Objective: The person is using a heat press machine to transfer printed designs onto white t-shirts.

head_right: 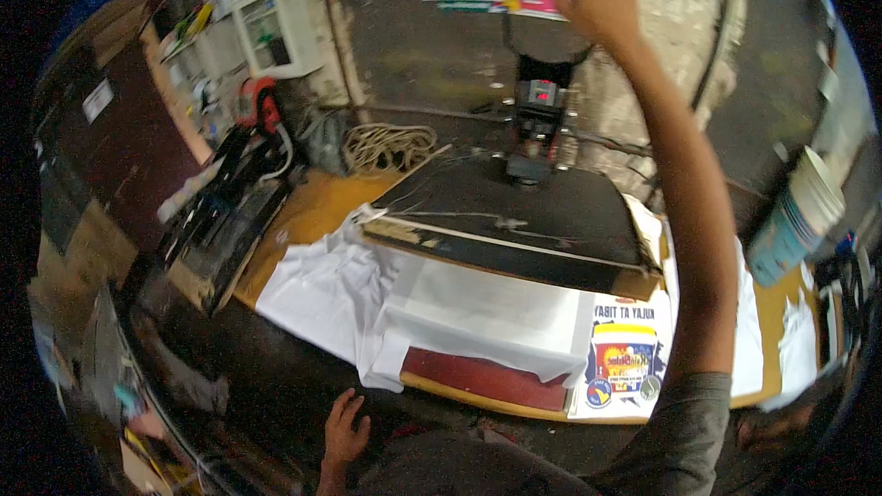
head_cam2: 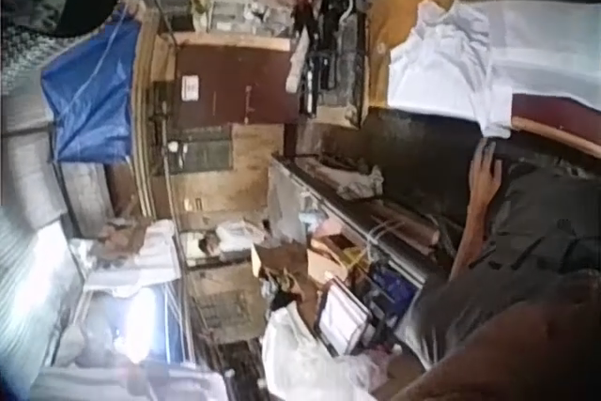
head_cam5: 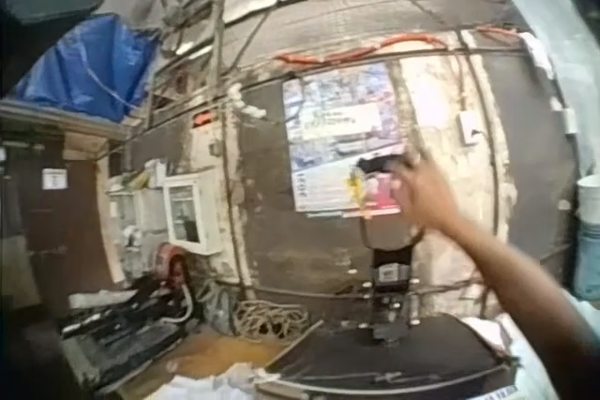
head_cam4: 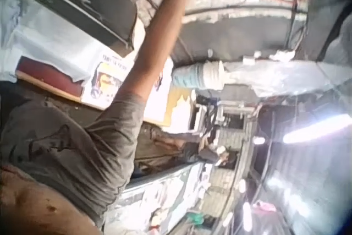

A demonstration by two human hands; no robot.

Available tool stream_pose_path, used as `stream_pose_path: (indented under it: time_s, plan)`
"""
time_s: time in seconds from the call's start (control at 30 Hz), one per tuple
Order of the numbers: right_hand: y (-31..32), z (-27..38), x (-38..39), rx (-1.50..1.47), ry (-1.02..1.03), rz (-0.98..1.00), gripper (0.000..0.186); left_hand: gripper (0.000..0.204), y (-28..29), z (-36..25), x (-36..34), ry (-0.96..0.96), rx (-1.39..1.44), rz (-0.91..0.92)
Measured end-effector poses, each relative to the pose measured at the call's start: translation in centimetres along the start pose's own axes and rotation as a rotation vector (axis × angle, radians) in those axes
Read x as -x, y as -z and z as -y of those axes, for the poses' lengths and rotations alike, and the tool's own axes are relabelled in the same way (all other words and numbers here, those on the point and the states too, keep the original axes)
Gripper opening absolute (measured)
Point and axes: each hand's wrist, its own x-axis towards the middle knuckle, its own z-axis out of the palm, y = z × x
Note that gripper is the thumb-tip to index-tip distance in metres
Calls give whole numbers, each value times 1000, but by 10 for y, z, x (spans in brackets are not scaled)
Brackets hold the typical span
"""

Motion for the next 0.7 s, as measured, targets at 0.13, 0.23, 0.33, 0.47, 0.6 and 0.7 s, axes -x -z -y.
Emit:
stream_pose_path:
  time_s: [0.13,0.23,0.33,0.47,0.6,0.7]
  plan:
    - [-50,-28,-60,30,-91,133,37,40,-1,-10,34,65,17,-52]
    - [-91,-52,-84,-99,-180,601,40,41,-4,-12,28,54,38,-49]
    - [-108,-66,-87,-76,33,830,56,43,-6,-5,5,52,128,-23]
    - [-33,-5,-31,-125,-211,687,46,33,-9,2,-43,-159,219,-169]
    - [103,114,72,-110,0,725,42,23,-5,-26,-121,-386,349,-393]
    - [129,172,112,-227,-164,940,28,31,3,-87,-196,-638,670,-376]
